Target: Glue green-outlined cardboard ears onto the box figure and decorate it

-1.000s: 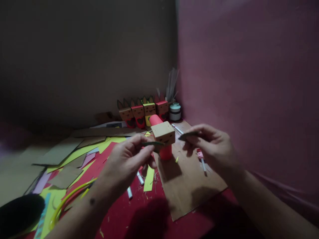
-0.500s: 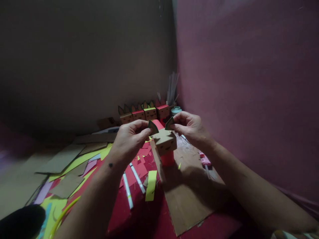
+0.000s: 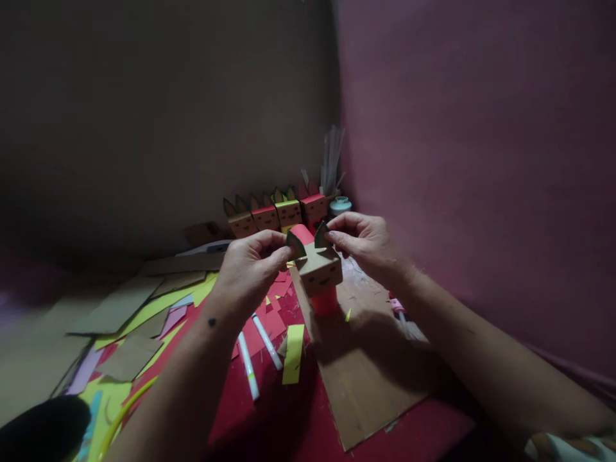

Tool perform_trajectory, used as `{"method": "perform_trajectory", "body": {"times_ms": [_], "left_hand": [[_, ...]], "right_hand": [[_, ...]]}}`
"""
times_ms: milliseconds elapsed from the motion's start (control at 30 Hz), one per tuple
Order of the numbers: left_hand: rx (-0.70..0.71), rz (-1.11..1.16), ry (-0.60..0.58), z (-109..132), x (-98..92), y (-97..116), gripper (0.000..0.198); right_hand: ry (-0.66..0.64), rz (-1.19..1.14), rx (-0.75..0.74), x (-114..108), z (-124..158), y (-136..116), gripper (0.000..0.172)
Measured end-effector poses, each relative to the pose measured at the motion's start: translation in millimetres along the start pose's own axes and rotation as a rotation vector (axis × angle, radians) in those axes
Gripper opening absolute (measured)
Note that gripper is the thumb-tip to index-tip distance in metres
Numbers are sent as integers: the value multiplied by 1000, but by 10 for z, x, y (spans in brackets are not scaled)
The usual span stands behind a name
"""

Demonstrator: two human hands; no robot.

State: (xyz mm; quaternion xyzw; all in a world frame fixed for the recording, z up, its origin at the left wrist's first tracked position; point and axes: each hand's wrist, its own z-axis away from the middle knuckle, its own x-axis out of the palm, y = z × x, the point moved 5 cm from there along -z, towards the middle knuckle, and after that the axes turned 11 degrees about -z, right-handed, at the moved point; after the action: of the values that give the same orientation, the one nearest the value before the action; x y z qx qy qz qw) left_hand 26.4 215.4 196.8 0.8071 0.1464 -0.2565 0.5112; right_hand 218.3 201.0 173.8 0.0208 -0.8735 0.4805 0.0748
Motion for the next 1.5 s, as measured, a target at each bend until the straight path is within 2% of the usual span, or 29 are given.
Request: {"method": "perform_trajectory", "body": {"times_ms": [267,633,967,1500], "left_hand": [[-45,2,1,15,38,13,16],[27,31,36,-16,65,-32,10],[-41,25,7,77,43,89,10],[-10,46,14,76,49,114,8]], "right_hand": [[12,-13,-13,7,7,-6,5],[18,-33,-10,-1,-2,21,5],[-3,-48,-4,11,-1,-6,3],[-12,-96,-34,11,-36,54,7]]}}
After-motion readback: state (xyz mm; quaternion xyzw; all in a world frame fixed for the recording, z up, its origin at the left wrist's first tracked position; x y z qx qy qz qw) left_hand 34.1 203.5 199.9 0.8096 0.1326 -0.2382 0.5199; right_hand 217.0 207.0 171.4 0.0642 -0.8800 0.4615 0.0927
